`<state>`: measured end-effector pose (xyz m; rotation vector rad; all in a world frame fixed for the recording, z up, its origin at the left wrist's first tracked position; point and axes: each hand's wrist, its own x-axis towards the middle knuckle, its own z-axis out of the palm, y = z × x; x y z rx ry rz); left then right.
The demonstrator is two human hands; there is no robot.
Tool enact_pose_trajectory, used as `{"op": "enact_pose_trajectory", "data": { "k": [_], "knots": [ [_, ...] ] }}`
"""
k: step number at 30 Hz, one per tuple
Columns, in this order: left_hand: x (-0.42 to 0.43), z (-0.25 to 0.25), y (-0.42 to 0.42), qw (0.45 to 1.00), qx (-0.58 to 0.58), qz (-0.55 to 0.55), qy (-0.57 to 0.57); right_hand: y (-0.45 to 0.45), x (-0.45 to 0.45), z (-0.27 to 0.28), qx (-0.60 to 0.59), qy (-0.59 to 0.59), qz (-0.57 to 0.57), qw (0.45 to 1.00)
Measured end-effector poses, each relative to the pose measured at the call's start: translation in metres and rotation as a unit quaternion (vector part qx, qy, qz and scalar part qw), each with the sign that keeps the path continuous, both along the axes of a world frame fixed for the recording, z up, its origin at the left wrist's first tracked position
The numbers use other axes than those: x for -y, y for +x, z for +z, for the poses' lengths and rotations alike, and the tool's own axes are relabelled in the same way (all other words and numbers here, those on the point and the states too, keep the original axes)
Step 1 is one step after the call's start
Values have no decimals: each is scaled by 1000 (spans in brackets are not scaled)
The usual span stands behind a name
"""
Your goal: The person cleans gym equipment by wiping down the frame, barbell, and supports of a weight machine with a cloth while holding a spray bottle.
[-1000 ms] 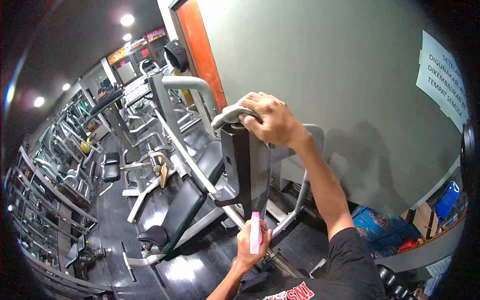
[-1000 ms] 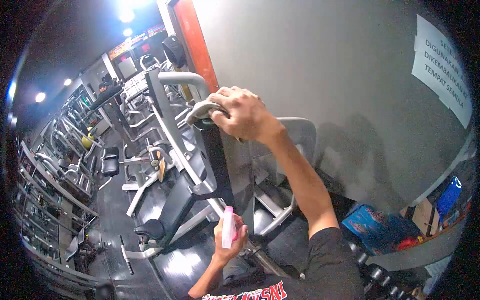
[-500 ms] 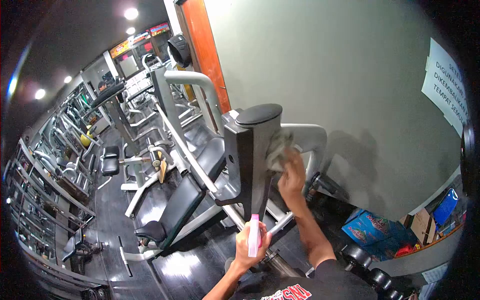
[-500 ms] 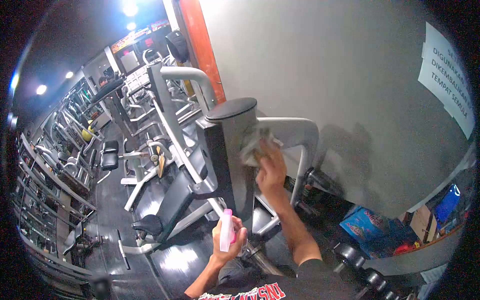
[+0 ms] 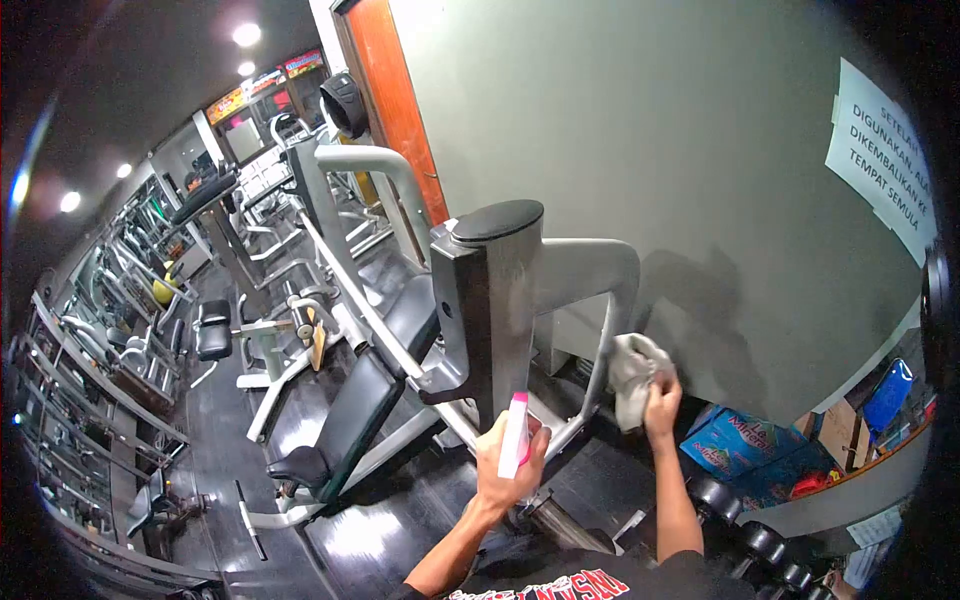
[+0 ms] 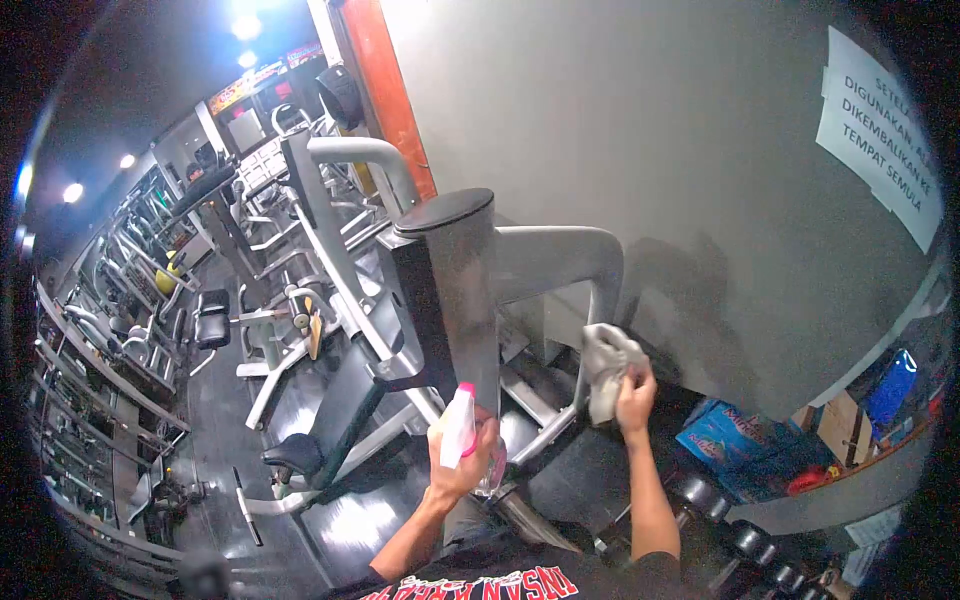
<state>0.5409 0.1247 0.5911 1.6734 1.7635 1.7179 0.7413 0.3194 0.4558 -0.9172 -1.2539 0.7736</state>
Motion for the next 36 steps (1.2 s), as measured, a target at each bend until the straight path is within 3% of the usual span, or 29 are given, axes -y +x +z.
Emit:
{"op": "enact_pose_trajectory", "data": {
  "k": [4, 9, 14, 16, 17, 20, 23, 25, 28, 30, 32, 36],
  "knots": [
    [-7, 15, 7, 998, 15, -45, -38, 62, 8, 15, 78, 5, -43, 996],
    [-17, 25, 13, 993, 52, -78, -75, 92, 13, 11, 63, -4, -77, 995],
    [-29, 26, 17, 995, 20, -78, -53, 78, 7, 2, 1, 2, -68, 998],
    [-34, 27, 20, 994, 19, -85, -63, 69, 16, 12, 55, -44, -41, 997],
    [-36, 29, 21, 993, 31, -92, -66, 55, 19, 14, 13, -34, -60, 998],
    [-41, 28, 24, 993, 41, -98, -51, 50, 16, 1, -3, -42, 30, 999],
    [-42, 22, 21, 993, 10, -105, -54, 29, 24, 11, -50, -25, 14, 998],
    [-38, 24, 21, 992, 19, -105, -64, 23, 14, -20, -82, -69, 26, 994],
    [-34, 24, 23, 991, 44, -107, -60, 5, 20, -9, -189, -124, 104, 969],
    [-30, 25, 23, 992, 60, -106, -44, -4, 18, -6, -164, -173, 184, 954],
    [-22, 31, 22, 994, 18, -106, -32, -25, 39, 54, -326, -286, 301, 849],
    [-6, 28, 21, 985, 106, -128, -53, -47, 14, 80, -356, -240, 368, 825]
  ]
}}
